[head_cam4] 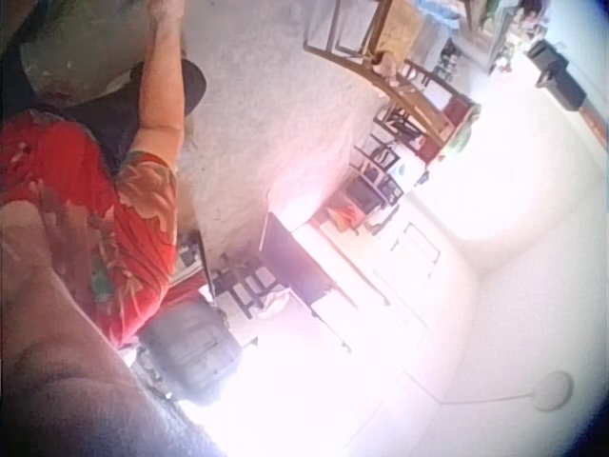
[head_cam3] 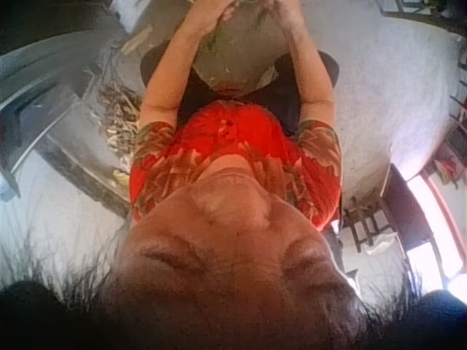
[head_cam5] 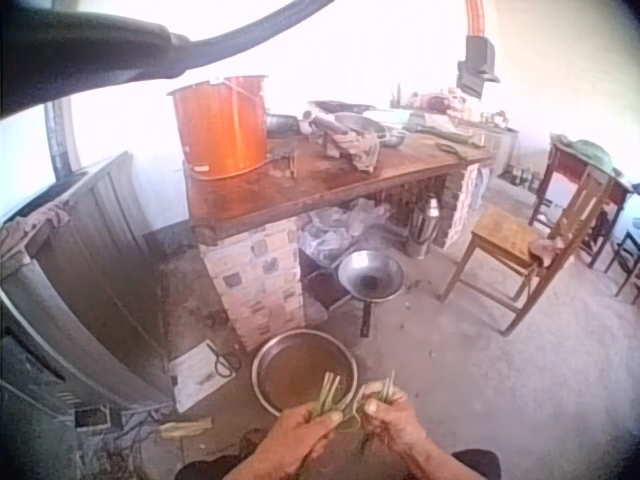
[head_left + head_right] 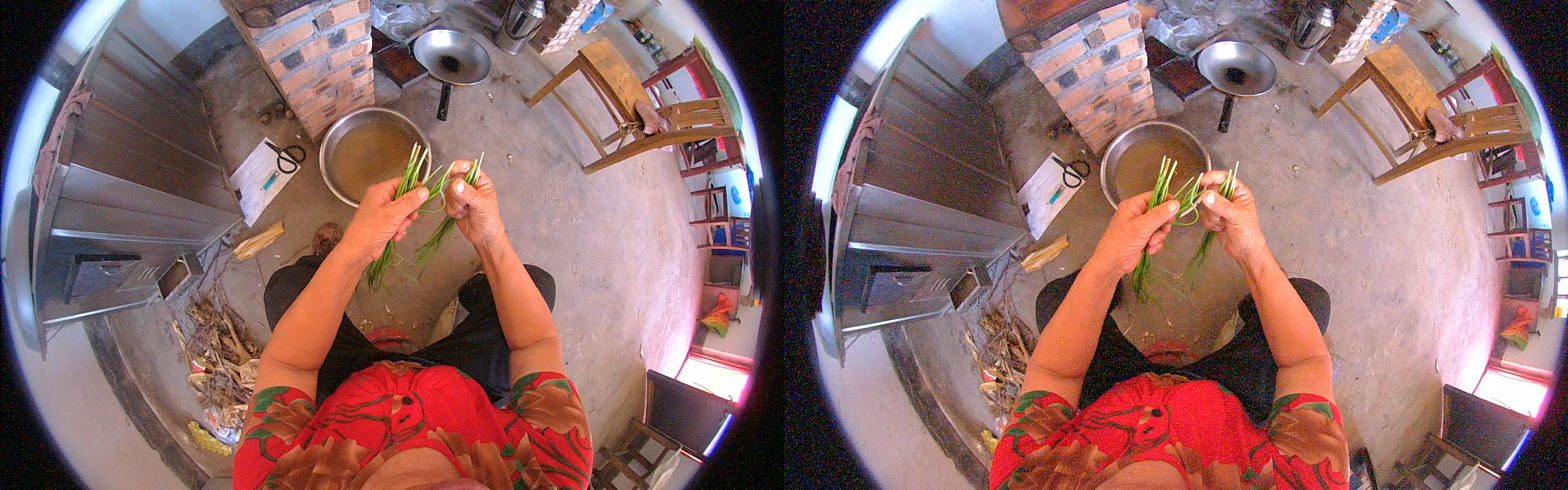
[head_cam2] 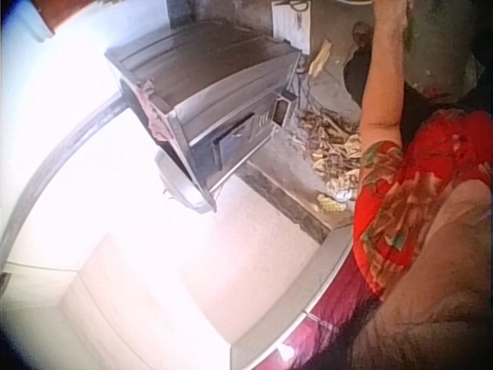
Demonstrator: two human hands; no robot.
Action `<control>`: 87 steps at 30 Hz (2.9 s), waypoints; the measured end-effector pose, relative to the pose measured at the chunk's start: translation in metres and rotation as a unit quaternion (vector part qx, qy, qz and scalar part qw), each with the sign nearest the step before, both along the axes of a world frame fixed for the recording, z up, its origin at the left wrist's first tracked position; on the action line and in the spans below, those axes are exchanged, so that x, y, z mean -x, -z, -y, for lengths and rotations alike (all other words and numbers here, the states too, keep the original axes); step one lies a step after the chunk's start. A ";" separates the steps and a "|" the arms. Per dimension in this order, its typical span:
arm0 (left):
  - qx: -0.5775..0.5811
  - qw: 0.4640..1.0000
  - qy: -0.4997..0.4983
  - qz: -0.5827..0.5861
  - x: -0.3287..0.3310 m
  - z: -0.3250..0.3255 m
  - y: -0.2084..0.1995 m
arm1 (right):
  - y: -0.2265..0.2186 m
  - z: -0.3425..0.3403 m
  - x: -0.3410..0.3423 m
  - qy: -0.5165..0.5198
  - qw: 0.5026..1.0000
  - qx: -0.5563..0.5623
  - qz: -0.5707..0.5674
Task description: The person fills a white bucket with water from a tap, carries it to a table, and sets it down. Then, the person sits on a low stool and trims the ends of green onions by hand, placing the trimmed pieces into a metal bowl.
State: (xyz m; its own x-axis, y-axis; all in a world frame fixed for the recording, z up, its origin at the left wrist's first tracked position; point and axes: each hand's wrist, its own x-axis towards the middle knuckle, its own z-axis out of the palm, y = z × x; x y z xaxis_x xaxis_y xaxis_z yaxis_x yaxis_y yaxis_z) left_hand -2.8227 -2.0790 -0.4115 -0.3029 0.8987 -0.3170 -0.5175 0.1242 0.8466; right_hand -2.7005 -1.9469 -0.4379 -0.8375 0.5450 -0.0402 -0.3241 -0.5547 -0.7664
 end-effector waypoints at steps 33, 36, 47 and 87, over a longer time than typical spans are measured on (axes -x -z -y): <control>0.049 0.965 -0.163 -0.199 0.041 0.016 -0.004 | -0.001 -0.025 -0.008 0.009 0.999 0.019 -0.042; 0.028 0.972 -0.184 -0.144 0.047 0.018 -0.018 | 0.009 -0.023 -0.010 -0.079 0.984 -0.133 -0.082; 0.002 0.994 -0.037 -0.105 0.006 0.005 -0.002 | 0.006 0.011 0.003 -0.048 0.996 -0.034 0.066; 0.035 0.934 -0.277 -0.222 0.102 0.071 -0.035 | 0.007 -0.062 -0.022 0.192 0.973 0.084 -0.098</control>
State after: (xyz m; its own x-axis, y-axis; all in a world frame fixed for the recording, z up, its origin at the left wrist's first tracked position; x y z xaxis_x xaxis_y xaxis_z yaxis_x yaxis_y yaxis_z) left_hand -2.9245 -2.1496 -0.3766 -0.8316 0.5458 -0.1025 -0.1191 0.0049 0.9929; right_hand -2.6789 -1.8847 -0.4448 -0.5741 0.8186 -0.0162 -0.6627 -0.4762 -0.5781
